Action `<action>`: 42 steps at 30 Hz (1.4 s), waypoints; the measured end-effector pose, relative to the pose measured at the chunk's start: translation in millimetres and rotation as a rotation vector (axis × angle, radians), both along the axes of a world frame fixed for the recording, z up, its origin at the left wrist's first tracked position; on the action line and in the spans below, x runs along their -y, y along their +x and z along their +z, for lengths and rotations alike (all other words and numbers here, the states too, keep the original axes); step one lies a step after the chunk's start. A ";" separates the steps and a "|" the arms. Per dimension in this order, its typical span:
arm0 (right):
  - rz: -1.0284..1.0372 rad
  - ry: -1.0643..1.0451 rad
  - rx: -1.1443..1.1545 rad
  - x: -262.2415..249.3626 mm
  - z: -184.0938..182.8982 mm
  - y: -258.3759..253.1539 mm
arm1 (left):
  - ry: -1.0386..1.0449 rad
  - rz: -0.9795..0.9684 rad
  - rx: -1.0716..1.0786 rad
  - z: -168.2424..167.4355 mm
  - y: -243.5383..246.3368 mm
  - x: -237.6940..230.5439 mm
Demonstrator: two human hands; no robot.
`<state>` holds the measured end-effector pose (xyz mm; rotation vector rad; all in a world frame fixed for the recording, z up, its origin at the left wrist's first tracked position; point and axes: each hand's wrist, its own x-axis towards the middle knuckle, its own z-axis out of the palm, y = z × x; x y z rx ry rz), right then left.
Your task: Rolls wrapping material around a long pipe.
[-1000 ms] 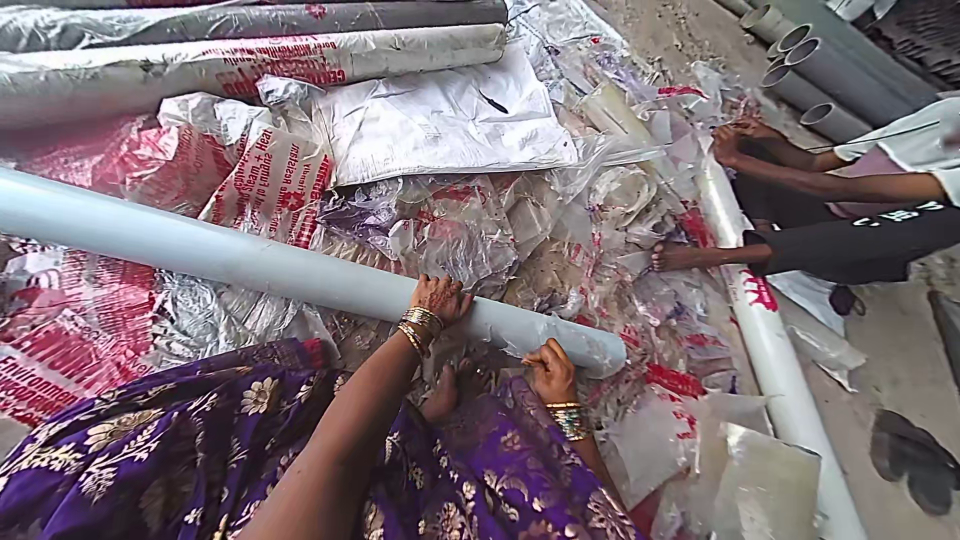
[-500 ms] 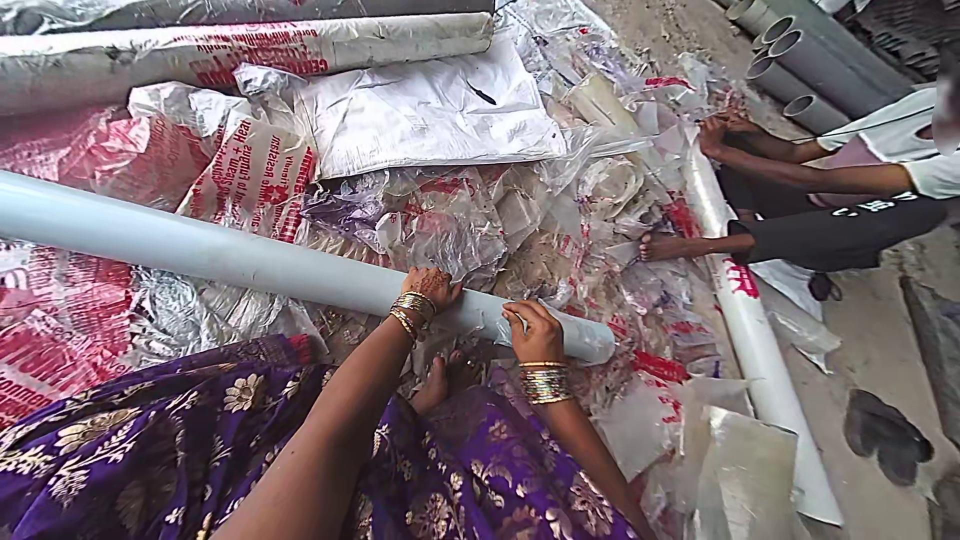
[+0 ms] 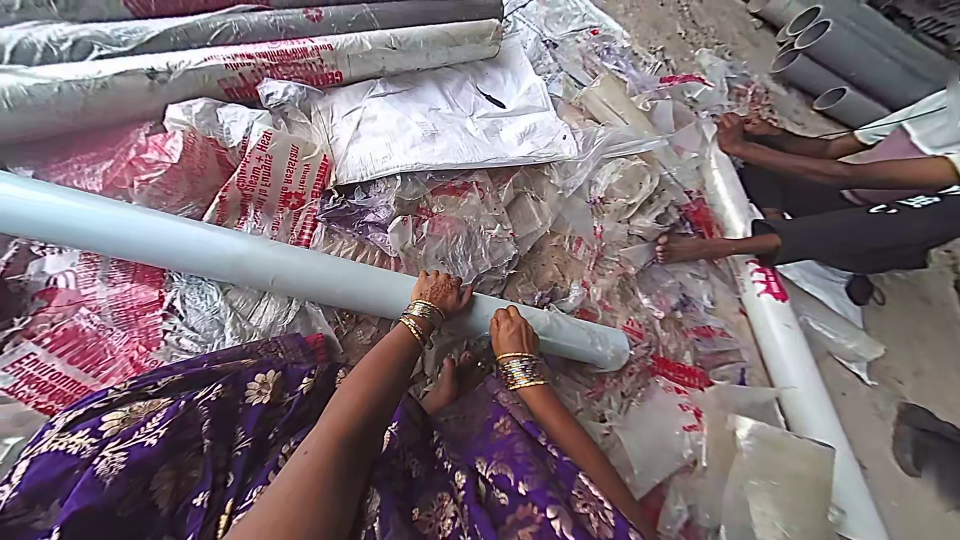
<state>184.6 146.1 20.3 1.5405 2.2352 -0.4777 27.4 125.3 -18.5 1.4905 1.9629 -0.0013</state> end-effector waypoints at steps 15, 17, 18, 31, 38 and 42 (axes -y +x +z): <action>0.057 0.100 -0.591 -8.6 -9.9 51.6 | 0.003 0.013 0.021 -1.9 0.0 -0.7; 0.072 0.136 -0.516 -8.0 -14.9 41.4 | -0.001 0.010 0.016 -1.1 0.0 -0.7; 0.090 0.143 -0.462 -7.4 -16.6 36.1 | -0.005 0.010 0.016 -0.7 0.1 -0.5; 0.302 0.099 -0.274 -14.2 -19.4 9.2 | 0.002 0.012 0.013 -3.1 0.6 -0.8; 0.146 0.090 -0.345 -18.2 -8.4 23.2 | -0.007 0.015 0.007 -2.9 1.1 -1.0; 0.211 0.112 -0.309 -13.6 -15.5 26.0 | -0.003 0.019 0.017 -0.8 0.3 -0.6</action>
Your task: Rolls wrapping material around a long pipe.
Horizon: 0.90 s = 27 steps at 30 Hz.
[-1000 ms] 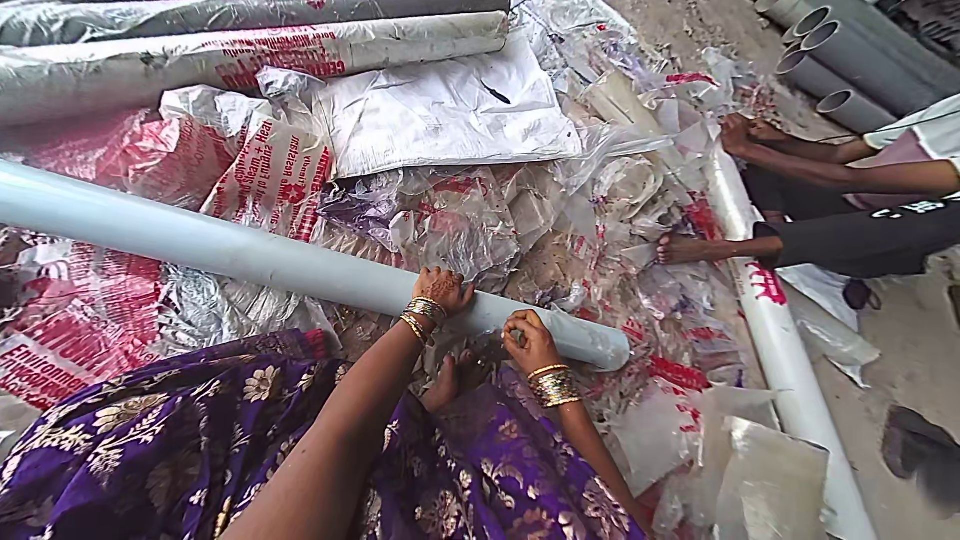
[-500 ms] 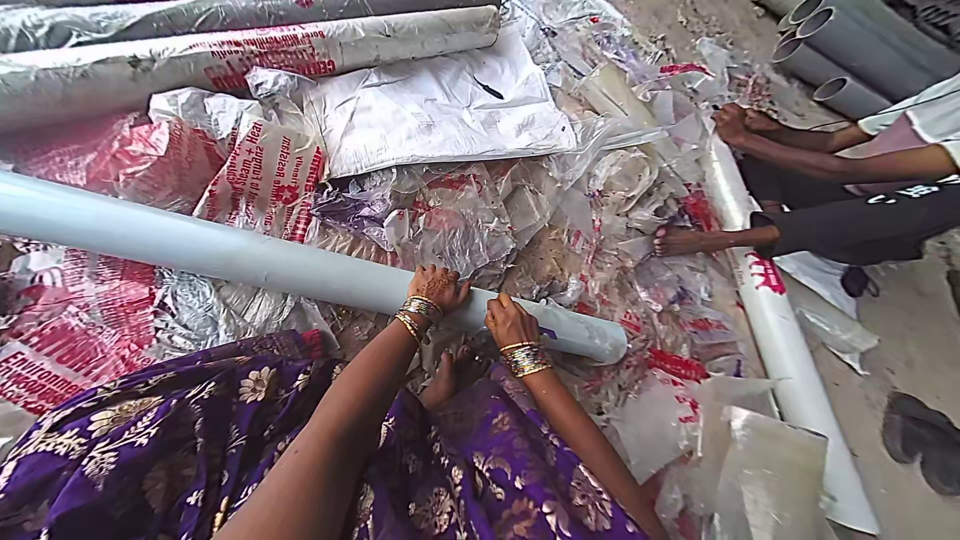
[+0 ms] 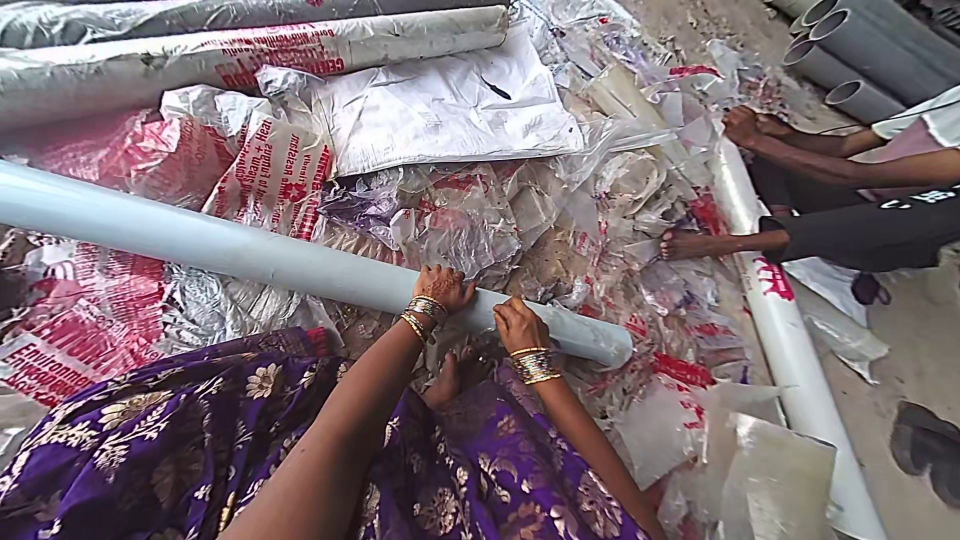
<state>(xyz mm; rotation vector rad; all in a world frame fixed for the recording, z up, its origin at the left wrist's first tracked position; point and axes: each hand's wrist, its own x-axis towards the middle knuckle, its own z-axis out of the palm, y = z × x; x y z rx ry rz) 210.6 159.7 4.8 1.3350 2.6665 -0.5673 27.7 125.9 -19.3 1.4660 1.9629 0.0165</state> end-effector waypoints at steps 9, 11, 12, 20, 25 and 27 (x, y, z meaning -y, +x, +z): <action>0.067 0.008 0.267 -5.6 1.9 -20.7 | -0.003 -0.002 -0.005 -0.8 0.7 -0.2; 0.083 -0.057 0.286 -6.1 7.1 -24.4 | -0.003 0.000 -0.005 -0.2 0.8 -0.3; 0.101 -0.081 0.219 -4.3 9.4 -23.2 | -0.001 0.003 -0.002 -0.1 0.7 -0.3; 0.008 0.048 -0.463 -15.3 18.4 11.8 | 0.007 0.009 0.007 -1.9 -0.5 0.1; 0.142 -0.026 0.021 -3.4 7.9 18.8 | -0.049 0.025 0.025 0.4 -6.5 -13.2; 0.144 0.104 -0.049 0.5 -9.3 18.8 | -0.049 0.031 0.024 -5.7 -9.1 -19.0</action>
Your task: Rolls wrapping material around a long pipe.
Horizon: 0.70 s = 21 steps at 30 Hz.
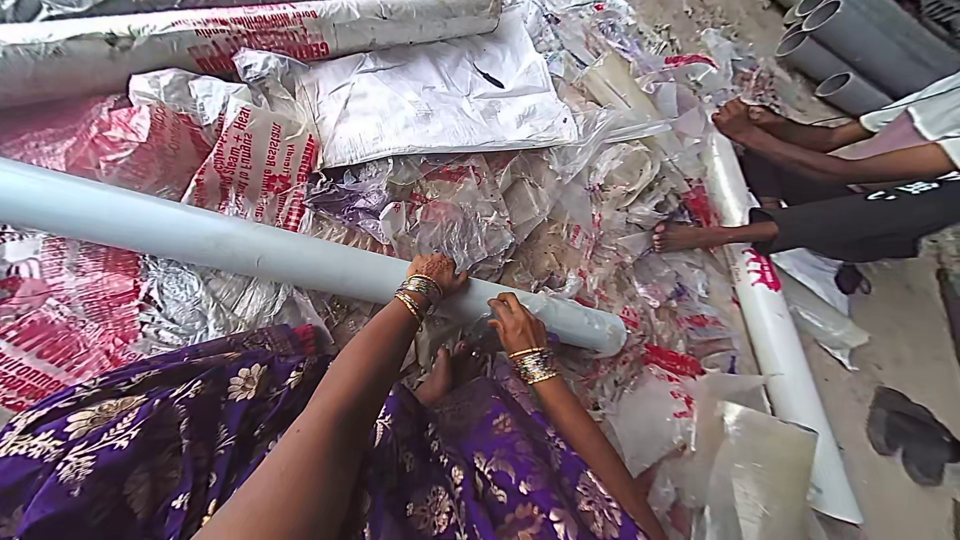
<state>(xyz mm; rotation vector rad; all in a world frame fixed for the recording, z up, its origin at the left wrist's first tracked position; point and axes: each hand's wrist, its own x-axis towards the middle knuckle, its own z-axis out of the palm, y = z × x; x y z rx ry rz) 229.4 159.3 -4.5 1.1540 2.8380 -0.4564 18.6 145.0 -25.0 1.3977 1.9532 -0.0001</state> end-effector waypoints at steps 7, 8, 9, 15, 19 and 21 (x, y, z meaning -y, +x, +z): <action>0.039 -0.112 0.229 -23.3 13.1 -22.1 | -0.037 -0.026 -0.007 -1.7 -4.5 -9.2; 0.052 -0.160 0.289 -24.5 18.4 -23.7 | -0.039 -0.025 -0.002 -1.1 -4.3 -9.2; 0.065 -0.188 0.317 -24.1 21.5 -22.2 | -0.039 -0.024 0.006 -0.7 -4.4 -8.5; 0.108 -0.196 0.164 -22.2 29.1 47.0 | -0.055 -0.024 0.039 3.2 -5.8 -2.9; 0.059 -0.245 0.061 -23.0 36.8 72.9 | -0.043 -0.020 0.049 4.7 -2.0 2.3; 0.060 -0.273 0.072 -23.5 43.7 76.0 | -0.040 -0.028 0.058 3.9 -2.3 3.4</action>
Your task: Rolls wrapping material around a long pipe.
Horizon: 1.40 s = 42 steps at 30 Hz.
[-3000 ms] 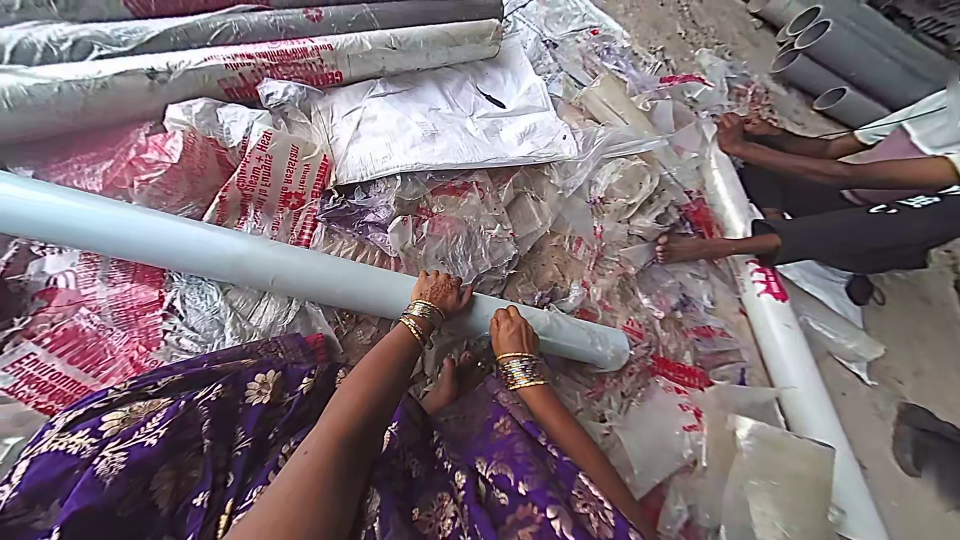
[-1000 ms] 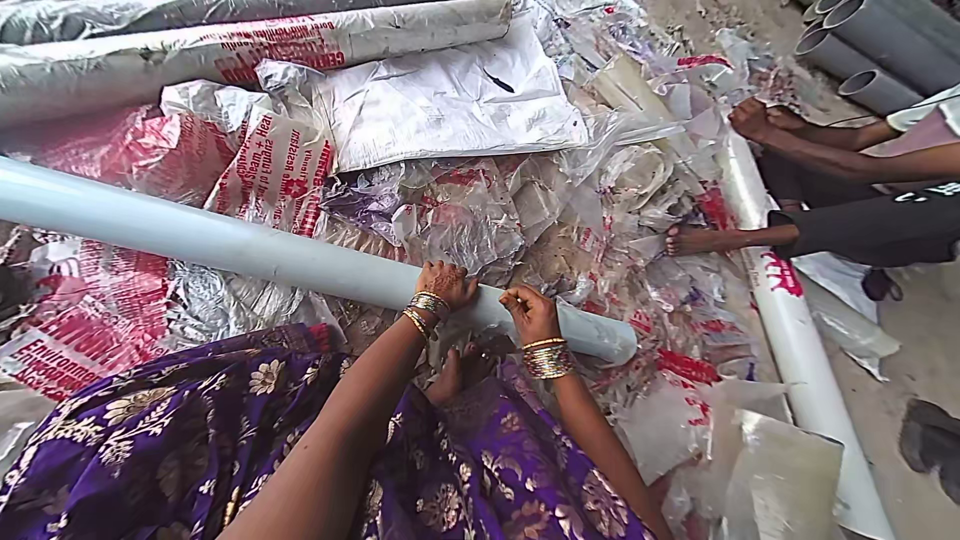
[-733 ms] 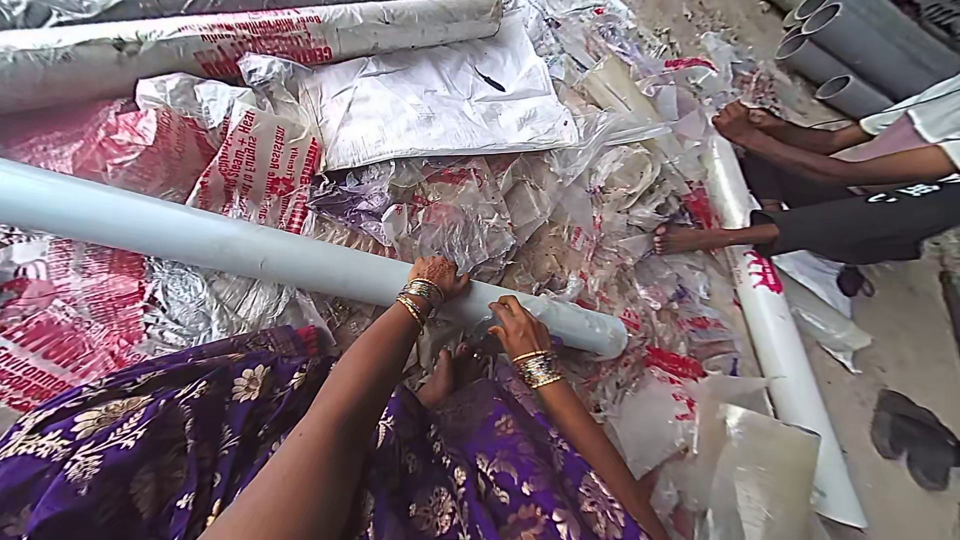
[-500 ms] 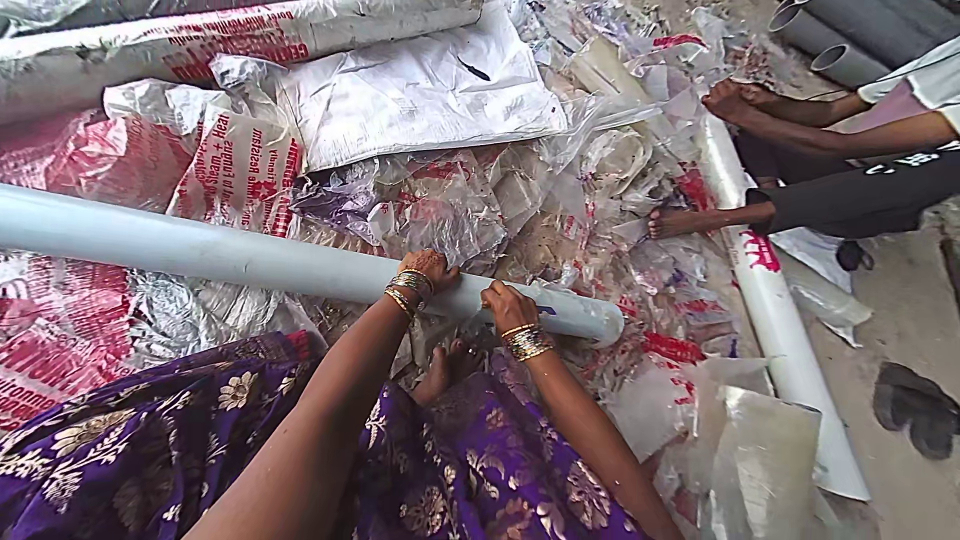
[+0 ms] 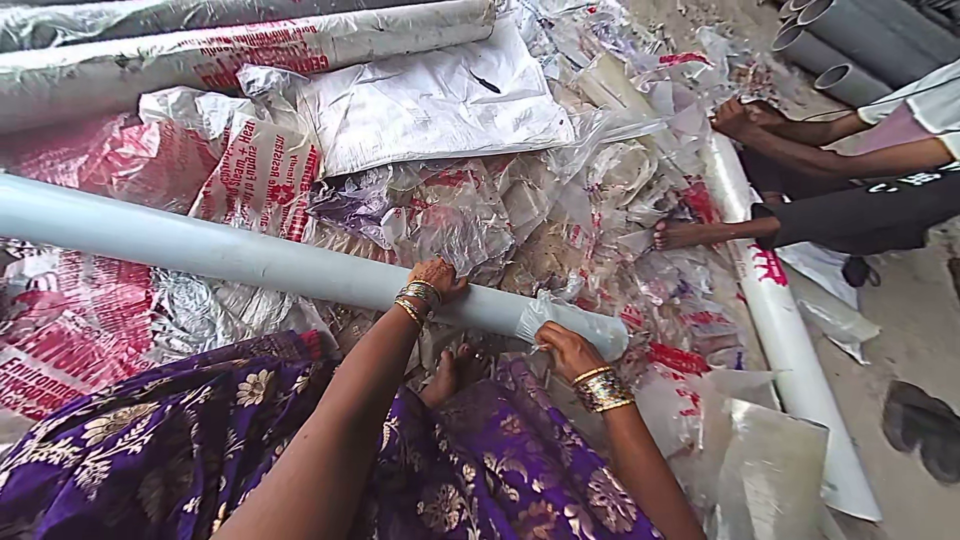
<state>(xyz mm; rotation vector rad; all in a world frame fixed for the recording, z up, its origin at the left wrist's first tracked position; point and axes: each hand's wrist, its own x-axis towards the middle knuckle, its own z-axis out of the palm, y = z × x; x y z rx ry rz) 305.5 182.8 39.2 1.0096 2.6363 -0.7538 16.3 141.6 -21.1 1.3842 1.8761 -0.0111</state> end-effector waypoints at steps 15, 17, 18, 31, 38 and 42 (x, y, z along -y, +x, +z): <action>-0.050 -0.005 -0.021 13.9 34.8 19.2 | 0.270 -0.290 0.034 -5.7 4.5 34.4; -0.062 0.006 -0.068 11.3 29.0 24.0 | 0.418 -0.271 0.027 -14.9 11.5 41.8; -0.072 0.009 -0.095 7.6 26.8 25.0 | 0.423 -0.240 0.029 -16.2 16.8 42.6; -0.764 0.064 0.268 15.3 16.2 -3.8 | 0.423 -0.162 -0.085 -25.9 44.4 52.5; -0.675 -0.189 0.440 15.7 -16.5 -46.7 | 0.526 -0.140 -0.145 -31.8 48.8 56.3; -0.782 -0.238 0.162 25.2 -27.5 -16.1 | 0.511 -0.150 -0.149 -31.4 49.5 55.5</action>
